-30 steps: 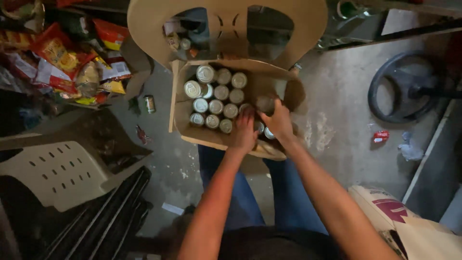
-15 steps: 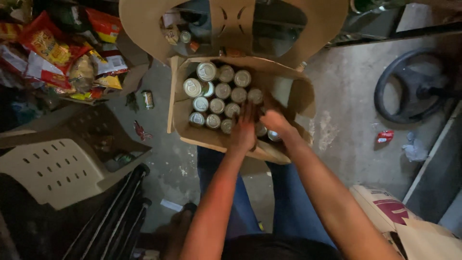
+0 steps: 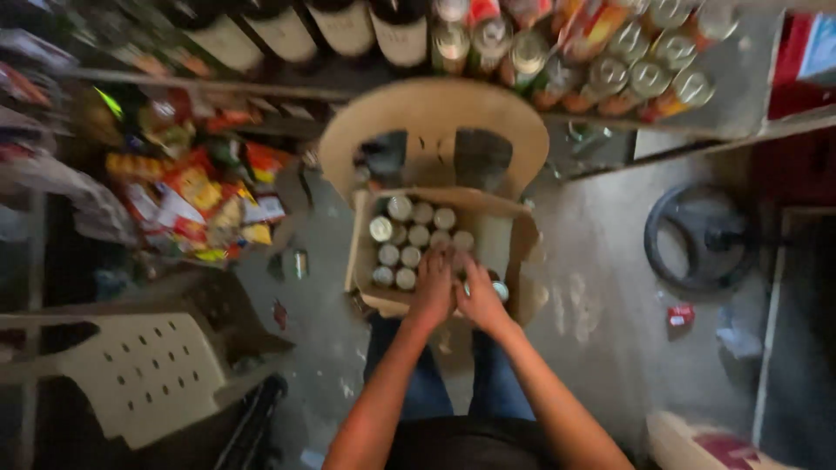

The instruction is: The person is taking canned food items from a retail shelf and placing them into a cardboard box.

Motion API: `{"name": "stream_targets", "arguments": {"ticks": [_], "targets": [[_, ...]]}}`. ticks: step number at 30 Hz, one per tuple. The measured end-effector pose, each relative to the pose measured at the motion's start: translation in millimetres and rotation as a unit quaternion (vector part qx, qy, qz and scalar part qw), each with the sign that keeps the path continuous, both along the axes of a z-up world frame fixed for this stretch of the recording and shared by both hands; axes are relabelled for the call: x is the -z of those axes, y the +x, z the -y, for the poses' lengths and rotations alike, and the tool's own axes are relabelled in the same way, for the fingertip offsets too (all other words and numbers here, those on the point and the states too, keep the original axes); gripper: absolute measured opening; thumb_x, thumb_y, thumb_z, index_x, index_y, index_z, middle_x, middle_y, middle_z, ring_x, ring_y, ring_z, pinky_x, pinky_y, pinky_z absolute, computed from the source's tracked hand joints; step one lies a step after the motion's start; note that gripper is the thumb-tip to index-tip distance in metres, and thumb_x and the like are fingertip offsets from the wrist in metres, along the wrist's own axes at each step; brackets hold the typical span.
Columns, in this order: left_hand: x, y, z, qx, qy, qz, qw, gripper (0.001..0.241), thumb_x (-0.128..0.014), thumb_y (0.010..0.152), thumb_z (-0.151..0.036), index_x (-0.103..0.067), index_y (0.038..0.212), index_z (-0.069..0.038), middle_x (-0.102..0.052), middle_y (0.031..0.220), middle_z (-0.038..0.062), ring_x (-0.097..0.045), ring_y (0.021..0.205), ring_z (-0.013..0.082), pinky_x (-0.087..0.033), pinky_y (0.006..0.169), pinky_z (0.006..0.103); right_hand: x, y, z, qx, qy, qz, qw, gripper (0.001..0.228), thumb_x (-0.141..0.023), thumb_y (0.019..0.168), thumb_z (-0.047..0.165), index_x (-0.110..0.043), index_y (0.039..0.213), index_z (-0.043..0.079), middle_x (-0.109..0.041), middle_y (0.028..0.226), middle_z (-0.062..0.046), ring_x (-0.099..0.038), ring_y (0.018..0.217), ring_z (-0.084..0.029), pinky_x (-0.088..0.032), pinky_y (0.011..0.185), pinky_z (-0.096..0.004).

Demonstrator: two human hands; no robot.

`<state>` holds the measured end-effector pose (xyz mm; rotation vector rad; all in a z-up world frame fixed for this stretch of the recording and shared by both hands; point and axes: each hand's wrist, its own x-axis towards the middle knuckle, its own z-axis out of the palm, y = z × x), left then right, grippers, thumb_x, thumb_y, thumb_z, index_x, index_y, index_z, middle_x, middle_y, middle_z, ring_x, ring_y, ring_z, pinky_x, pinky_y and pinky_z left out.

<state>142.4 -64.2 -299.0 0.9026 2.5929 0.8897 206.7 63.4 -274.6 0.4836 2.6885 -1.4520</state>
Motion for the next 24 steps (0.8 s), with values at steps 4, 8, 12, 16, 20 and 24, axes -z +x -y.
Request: {"name": "stream_targets", "arguments": {"ticks": [4,8,12,16,20,24], "targets": [[-88.8,-54.3,3.6,0.005,0.027,-0.052,0.998,0.078,-0.066,0.082,-0.012,-0.035,0.153,-0.001,-0.034,0.157,0.026,-0.033,0.145,0.0491,-0.028,0.121,0.0567,-92.5,-49.5,9.6,-0.007,-0.019,-0.130,0.991,0.071,-0.060,0.089,0.002,-0.036,0.155,0.003,-0.042,0.152,-0.028,-0.039,0.143,-0.048,-0.033,0.119,-0.048],[-207.7,-107.9,7.9,0.006,0.077,-0.061,0.995,0.076,-0.069,0.082,-0.010,-0.038,0.151,-0.002,-0.035,0.152,0.028,-0.031,0.138,0.0525,-0.029,0.113,0.0576,-183.5,-102.2,18.3,0.018,-0.002,-0.197,0.980,0.067,-0.061,0.084,0.001,-0.044,0.149,0.008,-0.046,0.147,-0.025,-0.045,0.138,-0.043,-0.037,0.115,-0.045],[-305.0,-160.8,10.9,-0.012,0.155,-0.088,0.984,0.068,-0.065,0.085,-0.006,-0.041,0.149,-0.005,-0.036,0.151,0.026,-0.034,0.136,0.0494,-0.036,0.110,0.0546,-275.4,-160.4,17.6,0.027,0.074,-0.304,0.950,0.050,-0.061,0.091,0.002,-0.053,0.140,0.008,-0.050,0.144,-0.021,-0.047,0.135,-0.042,-0.041,0.114,-0.047],[-340.5,-212.7,3.1,-0.036,0.232,-0.199,0.951,0.065,-0.067,0.091,-0.006,-0.042,0.151,-0.006,-0.038,0.151,0.024,-0.037,0.137,0.0457,-0.034,0.115,0.0551,-356.4,-216.4,14.5,0.005,0.117,-0.388,0.914,0.047,-0.062,0.092,0.001,-0.056,0.137,0.007,-0.050,0.142,-0.021,-0.048,0.135,-0.042,-0.040,0.114,-0.049],[-372.2,-245.8,-1.3,-0.054,0.282,-0.228,0.931,0.074,-0.074,0.081,-0.005,-0.043,0.148,-0.005,-0.037,0.149,0.024,-0.036,0.137,0.0454,-0.032,0.116,0.0543,-421.8,-271.4,12.1,0.030,0.185,-0.418,0.889,0.050,-0.062,0.090,0.001,-0.056,0.139,0.008,-0.045,0.147,-0.020,-0.048,0.132,-0.042,-0.041,0.112,-0.051],[-370.9,-264.6,-4.8,-0.059,0.300,-0.193,0.932,0.074,-0.079,0.082,-0.007,-0.041,0.146,-0.005,-0.033,0.147,0.025,-0.033,0.136,0.0467,-0.031,0.115,0.0535,-445.6,-306.1,7.9,0.041,0.248,-0.414,0.875,0.049,-0.070,0.089,0.002,-0.058,0.136,0.007,-0.042,0.147,-0.023,-0.046,0.127,-0.047,-0.043,0.103,-0.052]]}}
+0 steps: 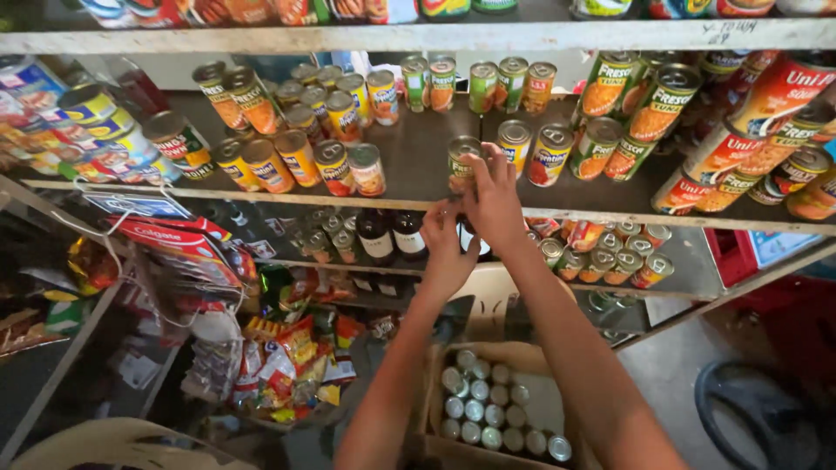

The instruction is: The person is taking canned food items from a retail shelf and placing them into a cardboard box.

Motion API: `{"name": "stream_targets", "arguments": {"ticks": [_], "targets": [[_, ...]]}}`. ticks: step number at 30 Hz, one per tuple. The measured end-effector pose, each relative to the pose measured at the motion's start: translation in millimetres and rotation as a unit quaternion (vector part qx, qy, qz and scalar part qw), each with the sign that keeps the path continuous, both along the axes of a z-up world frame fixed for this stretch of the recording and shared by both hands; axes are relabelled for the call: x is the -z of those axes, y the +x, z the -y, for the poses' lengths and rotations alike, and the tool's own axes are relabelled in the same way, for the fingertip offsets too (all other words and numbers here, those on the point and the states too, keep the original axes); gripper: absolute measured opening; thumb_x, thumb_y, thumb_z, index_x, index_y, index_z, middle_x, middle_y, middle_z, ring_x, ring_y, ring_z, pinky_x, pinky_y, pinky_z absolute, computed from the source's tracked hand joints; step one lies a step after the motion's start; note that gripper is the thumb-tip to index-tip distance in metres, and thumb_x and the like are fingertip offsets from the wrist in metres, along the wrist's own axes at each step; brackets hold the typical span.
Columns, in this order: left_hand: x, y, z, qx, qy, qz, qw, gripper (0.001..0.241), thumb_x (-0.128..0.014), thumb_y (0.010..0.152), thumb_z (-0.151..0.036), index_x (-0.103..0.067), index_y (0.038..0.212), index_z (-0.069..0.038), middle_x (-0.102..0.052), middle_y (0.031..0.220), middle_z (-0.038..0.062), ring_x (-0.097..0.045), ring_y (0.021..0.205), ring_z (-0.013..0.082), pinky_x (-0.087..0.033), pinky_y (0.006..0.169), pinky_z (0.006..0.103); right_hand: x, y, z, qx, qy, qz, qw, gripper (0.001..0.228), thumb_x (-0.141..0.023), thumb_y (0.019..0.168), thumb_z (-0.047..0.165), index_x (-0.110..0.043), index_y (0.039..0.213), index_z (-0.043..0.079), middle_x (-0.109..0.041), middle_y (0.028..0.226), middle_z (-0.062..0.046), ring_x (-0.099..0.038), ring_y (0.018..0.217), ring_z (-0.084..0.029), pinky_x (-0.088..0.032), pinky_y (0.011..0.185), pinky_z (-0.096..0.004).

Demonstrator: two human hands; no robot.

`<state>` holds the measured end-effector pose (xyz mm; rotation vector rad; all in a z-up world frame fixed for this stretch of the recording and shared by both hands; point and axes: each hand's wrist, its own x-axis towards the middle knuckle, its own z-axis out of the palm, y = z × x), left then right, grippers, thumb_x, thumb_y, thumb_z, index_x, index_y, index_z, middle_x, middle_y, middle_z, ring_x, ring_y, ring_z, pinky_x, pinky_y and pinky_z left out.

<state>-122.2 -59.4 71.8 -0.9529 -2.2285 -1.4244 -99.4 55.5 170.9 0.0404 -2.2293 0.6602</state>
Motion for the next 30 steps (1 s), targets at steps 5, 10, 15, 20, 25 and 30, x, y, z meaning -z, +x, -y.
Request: {"name": "stream_targets", "arguments": {"ticks": [5,10,15,20,25,30], "targets": [[3.6,-9.7,2.3,0.008,0.015,0.039,0.999,0.078,-0.080,0.083,-0.007,-0.038,0.149,-0.005,-0.031,0.147,0.025,-0.030,0.138,0.0459,-0.032,0.115,0.0513,23.9,-10.2,-13.0,0.013,-0.088,0.007,0.996,0.029,-0.077,0.088,0.005,-0.061,0.112,0.010,-0.050,0.128,-0.015,-0.059,0.118,-0.033,-0.050,0.100,-0.044],[-28.8,11.7,-0.6,0.013,0.024,0.028,0.999,0.093,-0.081,0.076,-0.005,-0.031,0.155,-0.001,-0.029,0.152,0.026,-0.030,0.142,0.0462,-0.031,0.119,0.0511,44.5,23.2,-12.2,-0.019,-0.139,-0.051,0.989,0.024,-0.075,0.091,0.002,-0.062,0.111,0.007,-0.047,0.128,-0.015,-0.060,0.119,-0.029,-0.053,0.101,-0.039],[-44.5,38.4,-23.5,0.026,0.043,-0.030,0.998,0.088,-0.080,0.078,-0.003,-0.033,0.152,-0.001,-0.040,0.154,0.022,-0.037,0.145,0.0446,-0.031,0.122,0.0522,60.3,87.3,-16.6,0.027,-0.111,-0.113,0.987,0.028,-0.085,0.088,0.001,-0.062,0.103,0.006,-0.047,0.123,-0.013,-0.050,0.123,-0.032,-0.047,0.104,-0.043],[21.2,78.1,-33.6,0.113,-0.008,0.041,0.993,0.076,-0.070,0.082,0.006,-0.040,0.152,-0.003,-0.046,0.152,0.020,-0.042,0.147,0.0407,-0.036,0.126,0.0469,81.7,155.0,-40.1,-0.015,-0.230,0.042,0.972,0.046,-0.080,0.086,0.001,-0.054,0.123,0.008,-0.043,0.135,-0.012,-0.054,0.122,-0.029,-0.051,0.101,-0.040],[125.6,124.4,-54.4,0.187,-0.066,0.117,0.973,0.073,-0.070,0.080,0.007,-0.044,0.147,-0.004,-0.052,0.145,0.019,-0.047,0.141,0.0396,-0.038,0.121,0.0457,169.4,207.1,-89.1,-0.108,-0.246,0.198,0.943,0.072,-0.071,0.082,-0.007,-0.045,0.148,0.005,-0.052,0.144,-0.014,-0.053,0.136,-0.029,-0.050,0.109,-0.041],[254.3,188.1,-68.9,0.233,-0.083,0.240,0.939,0.074,-0.069,0.077,0.007,-0.046,0.147,-0.006,-0.054,0.145,0.018,-0.050,0.140,0.0389,-0.040,0.120,0.0446,285.9,258.3,-118.7,-0.069,-0.249,0.326,0.909,0.064,-0.081,0.080,0.009,-0.055,0.138,0.008,-0.065,0.129,-0.017,-0.068,0.120,-0.034,-0.055,0.101,-0.041]]}}
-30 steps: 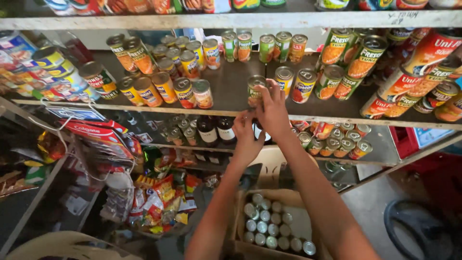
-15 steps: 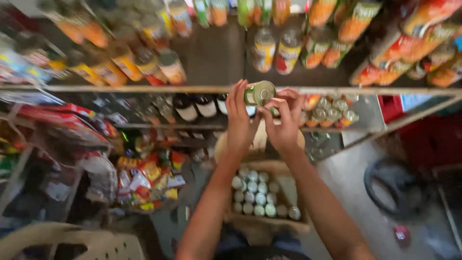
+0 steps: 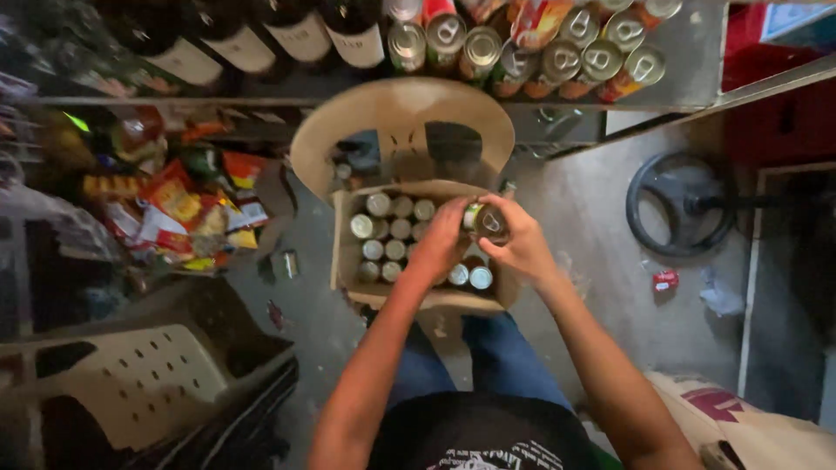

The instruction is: The person is taking canned food items from a retail shelf and placing them into a cardboard box.

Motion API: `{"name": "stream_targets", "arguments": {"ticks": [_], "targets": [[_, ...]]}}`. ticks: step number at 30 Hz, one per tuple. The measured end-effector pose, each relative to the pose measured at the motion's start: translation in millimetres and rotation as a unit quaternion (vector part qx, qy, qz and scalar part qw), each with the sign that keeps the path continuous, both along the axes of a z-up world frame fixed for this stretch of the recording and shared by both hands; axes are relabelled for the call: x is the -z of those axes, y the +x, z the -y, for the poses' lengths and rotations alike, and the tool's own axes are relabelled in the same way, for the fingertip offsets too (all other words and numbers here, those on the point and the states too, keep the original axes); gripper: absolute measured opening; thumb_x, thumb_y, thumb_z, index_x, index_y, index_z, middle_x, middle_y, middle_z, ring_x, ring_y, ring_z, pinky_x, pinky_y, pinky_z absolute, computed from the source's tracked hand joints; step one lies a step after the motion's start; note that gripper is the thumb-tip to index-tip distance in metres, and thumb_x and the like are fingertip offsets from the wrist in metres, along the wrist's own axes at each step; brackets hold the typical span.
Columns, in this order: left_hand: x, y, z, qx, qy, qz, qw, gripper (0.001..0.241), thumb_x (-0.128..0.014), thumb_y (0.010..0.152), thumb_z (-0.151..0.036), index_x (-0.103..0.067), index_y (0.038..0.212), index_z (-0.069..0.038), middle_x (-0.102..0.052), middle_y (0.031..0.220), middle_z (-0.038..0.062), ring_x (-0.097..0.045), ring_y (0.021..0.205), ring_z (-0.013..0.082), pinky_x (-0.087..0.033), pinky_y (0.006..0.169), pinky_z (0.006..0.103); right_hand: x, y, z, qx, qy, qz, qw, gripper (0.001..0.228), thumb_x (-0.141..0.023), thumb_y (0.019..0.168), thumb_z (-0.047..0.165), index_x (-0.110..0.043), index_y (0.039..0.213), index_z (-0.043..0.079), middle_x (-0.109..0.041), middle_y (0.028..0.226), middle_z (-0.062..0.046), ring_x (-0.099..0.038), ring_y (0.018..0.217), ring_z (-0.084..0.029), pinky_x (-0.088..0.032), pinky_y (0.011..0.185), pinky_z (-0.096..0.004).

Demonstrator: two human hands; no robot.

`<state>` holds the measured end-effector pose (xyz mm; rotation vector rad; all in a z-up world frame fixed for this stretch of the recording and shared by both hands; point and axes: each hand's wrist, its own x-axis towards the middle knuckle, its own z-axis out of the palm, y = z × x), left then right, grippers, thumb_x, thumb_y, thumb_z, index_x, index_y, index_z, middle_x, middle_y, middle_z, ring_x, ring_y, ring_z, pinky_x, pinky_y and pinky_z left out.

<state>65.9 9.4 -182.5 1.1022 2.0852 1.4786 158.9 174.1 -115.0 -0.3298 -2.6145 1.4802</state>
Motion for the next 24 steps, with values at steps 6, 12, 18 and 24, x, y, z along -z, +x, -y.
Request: {"name": "stream_targets", "arguments": {"ticks": [6,12,18,24], "targets": [[103.8,49.3,6.7,-0.014,-0.168,0.001,0.986,0.075,-0.066,0.083,0.000,-0.038,0.153,0.001,-0.043,0.153,0.025,-0.038,0.143,0.0442,-0.033,0.117,0.0482,100.8,27.2,-3.0,0.067,0.072,0.156,0.983,0.077,-0.078,0.077,0.013,-0.044,0.146,0.005,-0.053,0.136,-0.027,-0.056,0.117,-0.049,-0.050,0.094,-0.051],[229.4,83.7,18.5,0.034,-0.378,-0.048,0.924,0.061,-0.060,0.098,-0.016,-0.041,0.154,-0.003,-0.044,0.158,0.019,-0.040,0.146,0.0385,-0.033,0.122,0.0467,159.2,1.8,6.2,0.013,0.196,0.091,0.976,0.071,-0.079,0.075,0.010,-0.048,0.138,0.004,-0.054,0.133,-0.032,-0.055,0.116,-0.055,-0.050,0.093,-0.054],[229.1,115.8,43.3,-0.022,-0.432,-0.148,0.890,0.081,-0.069,0.082,-0.020,-0.038,0.155,-0.005,-0.035,0.163,0.015,-0.029,0.152,0.0297,-0.019,0.122,0.0616,242.0,-20.2,20.7,0.064,0.079,0.332,0.938,0.074,-0.079,0.088,0.027,-0.044,0.153,0.018,-0.066,0.124,-0.024,-0.064,0.116,-0.046,-0.052,0.100,-0.052],[197.6,99.8,43.9,0.013,-0.449,-0.086,0.889,0.087,-0.070,0.080,-0.024,-0.034,0.158,-0.006,-0.033,0.165,0.011,-0.025,0.154,0.0276,-0.018,0.122,0.0630,296.5,-19.5,31.3,0.056,0.027,0.190,0.980,0.053,-0.071,0.093,0.021,-0.048,0.139,0.006,-0.063,0.123,-0.029,-0.061,0.110,-0.052,-0.051,0.093,-0.054]]}}
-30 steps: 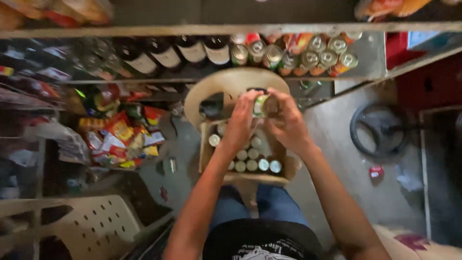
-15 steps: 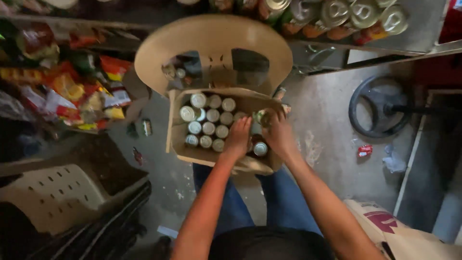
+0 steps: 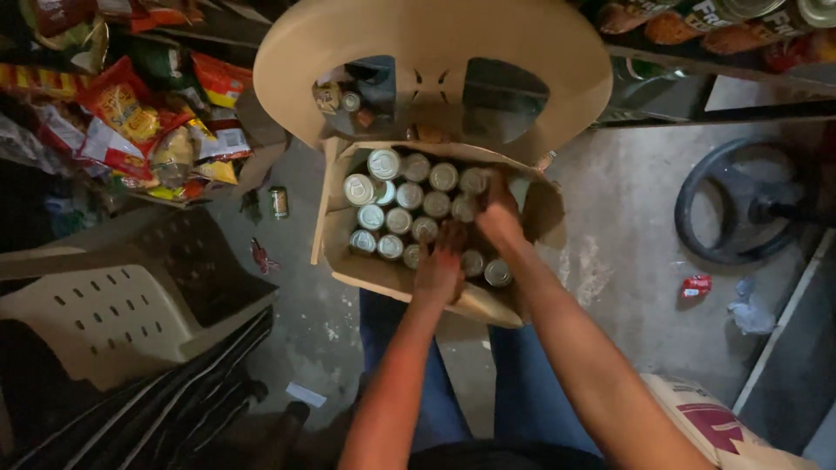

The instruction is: The person is taking canned food items from a retail shelf and placing them into a cardboard box.

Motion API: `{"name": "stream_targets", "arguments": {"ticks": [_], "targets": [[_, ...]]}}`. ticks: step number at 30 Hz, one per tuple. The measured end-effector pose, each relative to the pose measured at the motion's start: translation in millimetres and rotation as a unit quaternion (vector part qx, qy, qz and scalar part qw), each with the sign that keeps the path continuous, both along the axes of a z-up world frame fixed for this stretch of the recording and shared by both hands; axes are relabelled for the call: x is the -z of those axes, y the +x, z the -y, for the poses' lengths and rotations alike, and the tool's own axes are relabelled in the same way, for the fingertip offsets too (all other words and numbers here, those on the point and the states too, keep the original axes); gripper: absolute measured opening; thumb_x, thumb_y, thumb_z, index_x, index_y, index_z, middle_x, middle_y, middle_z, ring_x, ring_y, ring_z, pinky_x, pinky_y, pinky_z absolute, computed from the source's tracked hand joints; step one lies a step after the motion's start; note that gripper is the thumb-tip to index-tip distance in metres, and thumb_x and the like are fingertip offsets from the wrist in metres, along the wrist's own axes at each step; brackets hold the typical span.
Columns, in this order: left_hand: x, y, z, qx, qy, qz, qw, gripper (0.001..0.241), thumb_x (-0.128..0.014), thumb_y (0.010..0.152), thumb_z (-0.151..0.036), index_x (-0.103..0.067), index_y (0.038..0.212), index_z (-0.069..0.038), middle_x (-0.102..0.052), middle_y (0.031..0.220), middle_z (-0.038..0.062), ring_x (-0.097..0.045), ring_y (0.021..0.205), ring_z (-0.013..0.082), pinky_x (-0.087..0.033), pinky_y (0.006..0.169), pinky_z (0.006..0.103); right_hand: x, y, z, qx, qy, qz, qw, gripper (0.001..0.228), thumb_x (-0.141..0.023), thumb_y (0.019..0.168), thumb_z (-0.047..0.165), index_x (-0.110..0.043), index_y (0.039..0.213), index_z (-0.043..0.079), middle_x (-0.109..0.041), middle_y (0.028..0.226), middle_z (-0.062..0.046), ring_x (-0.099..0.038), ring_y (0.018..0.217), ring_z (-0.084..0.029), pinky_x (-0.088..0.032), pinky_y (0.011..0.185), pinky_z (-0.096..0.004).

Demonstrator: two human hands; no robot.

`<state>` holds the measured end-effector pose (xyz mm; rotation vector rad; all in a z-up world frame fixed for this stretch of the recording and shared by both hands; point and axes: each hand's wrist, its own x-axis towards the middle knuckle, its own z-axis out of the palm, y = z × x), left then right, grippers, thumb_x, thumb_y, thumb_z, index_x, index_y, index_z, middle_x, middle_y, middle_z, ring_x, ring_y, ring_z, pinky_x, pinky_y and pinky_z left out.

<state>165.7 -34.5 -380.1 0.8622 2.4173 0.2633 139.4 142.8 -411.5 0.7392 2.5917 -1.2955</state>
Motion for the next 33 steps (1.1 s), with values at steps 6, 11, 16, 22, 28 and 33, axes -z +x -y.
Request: {"name": "stream_targets", "arguments": {"ticks": [6,11,16,22,28,33], "targets": [[27.6,13.5,1.7,-0.038,0.051,-0.035,0.997,0.083,-0.068,0.085,-0.025,-0.033,0.159,-0.008,-0.033,0.165,0.013,-0.027,0.154,0.0295,-0.020,0.118,0.0620,109.4,50.5,-20.6,-0.194,0.048,0.202,0.959,0.028,-0.067,0.099,0.024,-0.063,0.116,0.001,-0.069,0.119,-0.028,-0.067,0.113,-0.047,-0.054,0.098,-0.052],[-3.1,-4.9,-0.4,-0.061,0.073,-0.024,0.995,0.078,-0.069,0.085,-0.023,-0.036,0.153,-0.006,-0.037,0.159,0.017,-0.029,0.149,0.0353,-0.020,0.118,0.0623,-88.4,27.0,13.9,-0.113,-0.009,0.047,0.992,0.069,-0.071,0.078,0.016,-0.047,0.142,0.004,-0.047,0.135,-0.034,-0.054,0.119,-0.051,-0.049,0.098,-0.053],[-89.2,-51.1,0.5,-0.091,0.178,-0.089,0.976,0.073,-0.071,0.085,-0.015,-0.041,0.151,-0.007,-0.040,0.155,0.018,-0.032,0.147,0.0396,-0.024,0.119,0.0596,-160.5,35.9,38.6,-0.129,0.020,-0.185,0.974,0.065,-0.073,0.075,0.008,-0.051,0.137,0.008,-0.042,0.147,-0.030,-0.036,0.139,-0.055,-0.040,0.111,-0.053],[-224.2,-109.8,7.1,-0.078,0.278,-0.121,0.950,0.069,-0.071,0.084,-0.011,-0.044,0.147,-0.006,-0.043,0.150,0.020,-0.039,0.136,0.0447,-0.031,0.113,0.0557,-272.2,-1.8,49.1,-0.113,-0.006,-0.225,0.968,0.067,-0.063,0.079,-0.002,-0.047,0.143,0.009,-0.030,0.157,-0.028,-0.036,0.139,-0.052,-0.039,0.112,-0.051],[-362.8,-165.6,0.7,-0.041,0.371,-0.171,0.912,0.065,-0.069,0.083,-0.008,-0.047,0.144,-0.006,-0.048,0.145,0.019,-0.044,0.134,0.0433,-0.039,0.112,0.0511,-391.6,-69.9,31.7,-0.094,0.097,-0.360,0.923,0.046,-0.065,0.088,0.003,-0.058,0.133,0.011,-0.043,0.151,-0.021,-0.045,0.134,-0.042,-0.042,0.113,-0.049],[-443.3,-199.9,-19.1,-0.014,0.443,-0.225,0.868,0.063,-0.070,0.087,-0.006,-0.044,0.144,-0.001,-0.044,0.143,0.023,-0.041,0.133,0.0455,-0.037,0.113,0.0518,-489.7,-105.7,15.2,-0.094,0.240,-0.442,0.859,0.052,-0.063,0.078,0.001,-0.059,0.130,0.008,-0.045,0.146,-0.023,-0.041,0.133,-0.048,-0.034,0.111,-0.053]]}}
